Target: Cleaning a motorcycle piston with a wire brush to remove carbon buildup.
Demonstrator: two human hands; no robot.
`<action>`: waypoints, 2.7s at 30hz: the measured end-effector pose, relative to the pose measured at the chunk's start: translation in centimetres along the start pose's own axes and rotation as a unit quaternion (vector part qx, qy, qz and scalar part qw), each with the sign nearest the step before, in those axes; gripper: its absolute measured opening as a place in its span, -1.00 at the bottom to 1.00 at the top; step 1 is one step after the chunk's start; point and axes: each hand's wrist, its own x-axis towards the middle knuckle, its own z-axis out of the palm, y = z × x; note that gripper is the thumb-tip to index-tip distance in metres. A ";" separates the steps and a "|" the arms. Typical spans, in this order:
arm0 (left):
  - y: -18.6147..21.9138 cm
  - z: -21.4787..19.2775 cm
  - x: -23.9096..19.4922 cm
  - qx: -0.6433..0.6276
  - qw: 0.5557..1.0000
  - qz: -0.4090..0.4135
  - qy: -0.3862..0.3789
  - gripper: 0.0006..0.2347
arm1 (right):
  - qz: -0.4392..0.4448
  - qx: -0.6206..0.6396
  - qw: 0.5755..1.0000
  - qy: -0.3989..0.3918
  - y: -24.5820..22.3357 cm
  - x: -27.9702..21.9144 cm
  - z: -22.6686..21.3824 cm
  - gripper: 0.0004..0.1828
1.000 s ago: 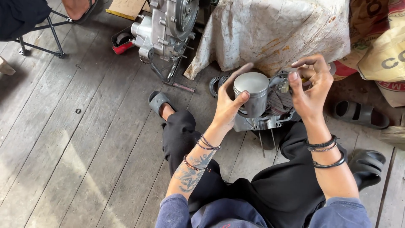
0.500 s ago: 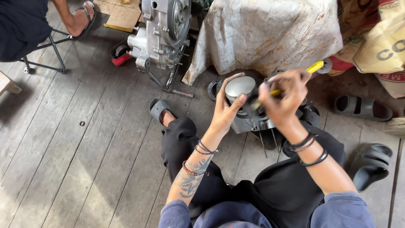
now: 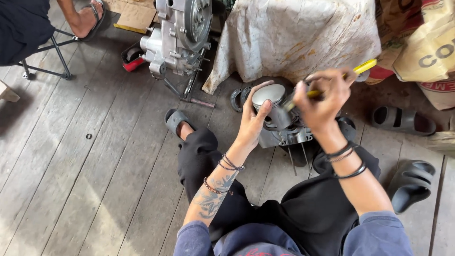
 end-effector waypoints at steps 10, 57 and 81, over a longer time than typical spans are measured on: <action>0.3 -0.1 0.6 -0.016 0.999 0.017 0.024 -0.59 | 0.014 -0.022 1.000 -0.010 -0.3 -0.6 0.3 -0.86; -0.1 -1.0 1.3 -0.123 0.992 -0.012 0.037 -0.51 | -0.058 -0.010 0.998 -0.026 -1.9 1.5 0.1 -0.71; 0.9 -1.0 1.1 -0.097 0.994 -0.001 0.049 -0.53 | -0.077 -0.015 0.997 -0.020 0.9 0.9 0.6 -0.75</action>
